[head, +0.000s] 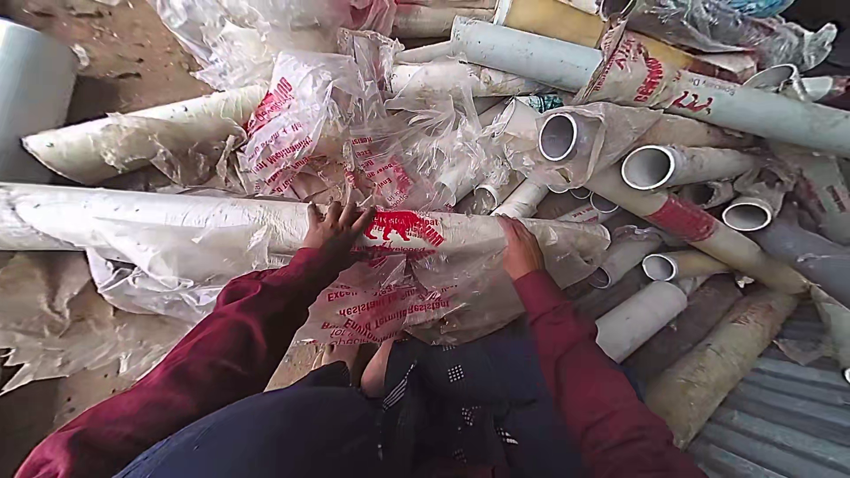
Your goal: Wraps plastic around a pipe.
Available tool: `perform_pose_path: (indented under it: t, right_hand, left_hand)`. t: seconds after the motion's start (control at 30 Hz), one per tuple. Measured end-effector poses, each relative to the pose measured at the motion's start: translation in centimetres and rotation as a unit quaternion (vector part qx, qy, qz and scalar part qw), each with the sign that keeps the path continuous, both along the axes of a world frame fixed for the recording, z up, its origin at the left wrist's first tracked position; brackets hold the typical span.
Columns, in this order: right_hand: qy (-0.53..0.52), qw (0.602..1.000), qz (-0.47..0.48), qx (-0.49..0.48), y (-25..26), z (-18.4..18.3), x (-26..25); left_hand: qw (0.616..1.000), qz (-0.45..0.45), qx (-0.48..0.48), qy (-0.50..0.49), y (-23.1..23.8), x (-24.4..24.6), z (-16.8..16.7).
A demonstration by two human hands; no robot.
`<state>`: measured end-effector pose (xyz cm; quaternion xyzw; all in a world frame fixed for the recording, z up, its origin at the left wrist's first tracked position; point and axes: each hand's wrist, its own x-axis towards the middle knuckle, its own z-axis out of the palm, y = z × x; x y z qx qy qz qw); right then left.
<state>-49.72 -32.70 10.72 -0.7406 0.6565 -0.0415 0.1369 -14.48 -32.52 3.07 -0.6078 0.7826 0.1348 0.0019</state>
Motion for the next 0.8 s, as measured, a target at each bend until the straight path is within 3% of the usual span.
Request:
perform_pose_path:
  t: [0.1,0.27,0.4,0.57,0.7,0.77,0.8]
  right_hand:
    - [0.218,0.962,-0.034,0.159,-4.2,-1.0,-4.7]
    - [0.324,0.915,-0.026,0.240,-4.0,-0.2,-5.2]
    - [0.331,0.906,-0.012,0.263,-2.2,1.3,-4.8]
    - [0.301,0.849,0.099,0.422,3.7,1.1,-7.4]
    - [0.219,0.882,0.018,0.417,2.4,-0.4,-9.5]
    - [0.187,0.917,-0.026,0.352,2.3,0.4,-8.4]
    - [0.158,0.940,-0.033,0.300,2.3,1.1,-7.7]
  left_hand:
    - [0.991,0.010,0.113,-0.074,-1.0,-1.7,2.1]
    - [0.984,0.045,0.157,-0.071,-2.4,-2.1,2.4]
    - [0.980,0.062,0.171,-0.084,-3.0,-2.5,2.7]
    - [0.979,0.074,0.174,-0.080,-3.5,-2.7,3.3]
    - [0.975,0.078,0.193,-0.076,-3.6,-2.8,4.4]
    - [0.960,0.091,0.251,-0.087,-3.8,-3.5,6.4]
    - [0.962,0.092,0.245,-0.081,-4.1,-3.3,5.3]
